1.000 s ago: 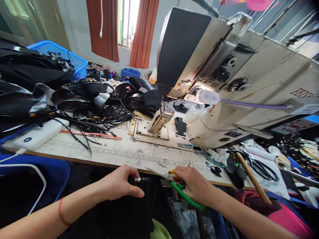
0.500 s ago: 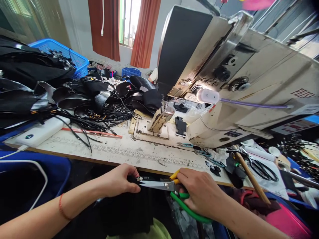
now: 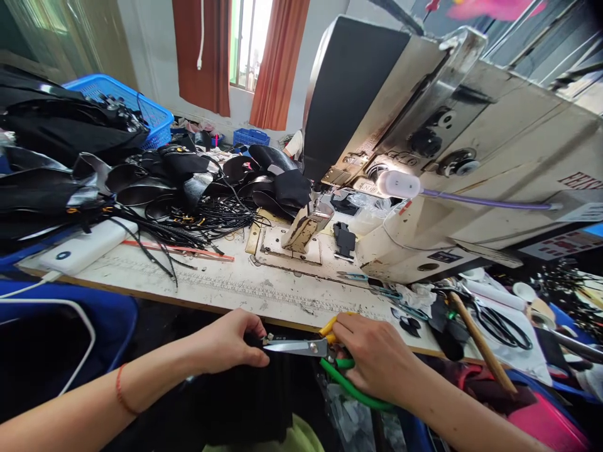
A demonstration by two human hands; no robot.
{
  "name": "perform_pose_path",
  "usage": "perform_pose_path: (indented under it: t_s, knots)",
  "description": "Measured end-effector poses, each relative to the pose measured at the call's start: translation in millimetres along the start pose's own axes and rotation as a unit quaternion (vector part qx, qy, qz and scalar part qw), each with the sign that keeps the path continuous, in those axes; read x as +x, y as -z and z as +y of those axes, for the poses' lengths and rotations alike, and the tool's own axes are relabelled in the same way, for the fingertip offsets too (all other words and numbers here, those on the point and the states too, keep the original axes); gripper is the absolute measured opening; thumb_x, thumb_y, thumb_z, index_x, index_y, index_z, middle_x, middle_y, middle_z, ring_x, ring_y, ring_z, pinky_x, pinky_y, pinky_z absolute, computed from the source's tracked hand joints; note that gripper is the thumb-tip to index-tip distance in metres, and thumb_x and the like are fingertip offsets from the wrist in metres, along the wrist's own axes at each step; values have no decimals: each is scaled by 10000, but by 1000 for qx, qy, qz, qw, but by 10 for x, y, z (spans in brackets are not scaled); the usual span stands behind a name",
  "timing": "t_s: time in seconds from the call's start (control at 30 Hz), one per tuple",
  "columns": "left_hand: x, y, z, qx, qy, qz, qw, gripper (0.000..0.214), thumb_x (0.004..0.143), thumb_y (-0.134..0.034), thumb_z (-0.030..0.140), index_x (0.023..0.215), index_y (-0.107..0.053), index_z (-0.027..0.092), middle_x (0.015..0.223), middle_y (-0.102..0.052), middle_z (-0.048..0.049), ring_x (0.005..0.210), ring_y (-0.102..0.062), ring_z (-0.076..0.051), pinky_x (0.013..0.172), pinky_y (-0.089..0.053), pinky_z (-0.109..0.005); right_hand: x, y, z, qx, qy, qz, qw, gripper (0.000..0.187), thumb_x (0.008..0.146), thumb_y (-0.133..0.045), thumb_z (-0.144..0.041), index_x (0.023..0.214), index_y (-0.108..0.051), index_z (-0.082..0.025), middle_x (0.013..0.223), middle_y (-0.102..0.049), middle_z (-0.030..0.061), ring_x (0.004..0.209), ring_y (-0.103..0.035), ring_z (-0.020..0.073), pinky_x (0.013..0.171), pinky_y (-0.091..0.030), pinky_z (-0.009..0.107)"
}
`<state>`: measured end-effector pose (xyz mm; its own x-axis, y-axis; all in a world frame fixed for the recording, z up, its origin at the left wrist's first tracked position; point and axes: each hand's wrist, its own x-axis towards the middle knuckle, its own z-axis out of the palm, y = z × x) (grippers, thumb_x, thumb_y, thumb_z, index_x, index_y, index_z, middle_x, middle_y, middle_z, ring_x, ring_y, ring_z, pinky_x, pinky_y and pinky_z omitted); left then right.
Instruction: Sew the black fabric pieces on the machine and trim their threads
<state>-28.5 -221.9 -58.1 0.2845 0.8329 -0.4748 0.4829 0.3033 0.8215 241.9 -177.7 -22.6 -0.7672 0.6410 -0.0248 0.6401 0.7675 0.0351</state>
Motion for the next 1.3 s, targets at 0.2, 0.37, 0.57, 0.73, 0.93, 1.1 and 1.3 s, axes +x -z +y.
perform_pose_path:
  t_s: [0.2,0.37,0.57,0.73,0.93,1.1,1.3]
  knots:
    - [-13,-9,-5,-9,1,-13,1000,367,574,-735,368,870,-642,171,780,-576,24,759,-490,-180,650,-349,-271,71,-26,47,-16,46,-22,999,156,609,-521,-91,731,-567,-176,770,-607,35,659,-533,170,566,-321,273]
    - [11,-19,-56,22,-1,-8,1000,378,585,-739,382,897,-654,186,855,-619,3,835,-543,-219,710,-388,-296,28,-207,54,21,42,-56,997,140,639,-521,-111,748,-579,-178,756,-619,29,617,-547,164,550,-334,267]
    - [-45,-44,-127,72,-6,12,997,333,653,-694,341,954,-665,202,996,-647,-52,979,-557,-282,845,-412,-374,36,-548,268,85,-65,-14,994,157,842,-473,-177,695,-528,-186,641,-573,10,588,-551,149,564,-365,247]
    - [-101,-185,-440,153,-114,84,978,379,798,-519,195,1151,-644,257,1189,-629,-77,1183,-476,-285,1057,-295,-472,226,-491,810,-3,-189,21,982,296,771,-696,-436,814,-583,-166,849,-633,84,754,-626,229,620,-444,292]
    - [6,-456,-1276,-161,73,356,918,680,726,-627,503,1270,-428,149,1370,-428,-172,1269,-434,-325,1078,-334,-455,339,-349,307,45,-140,45,988,107,891,-534,-104,903,-630,-152,936,-641,102,886,-629,216,816,-484,338]
    - [-49,-453,-1530,-297,170,296,892,862,727,-568,662,1345,-324,114,1356,-467,-225,1237,-493,-347,945,-446,-452,700,-906,-895,322,-19,-57,945,373,904,-561,-226,1272,-551,-163,1207,-622,118,1082,-609,246,942,-486,363]
    - [-384,-183,-1295,-492,179,82,848,612,715,-594,702,863,-693,117,804,-737,-135,844,-700,-300,787,-530,-362,908,-1274,-1412,373,-104,-9,922,389,852,-654,-327,1186,-596,-136,1073,-654,121,989,-641,266,884,-515,383]
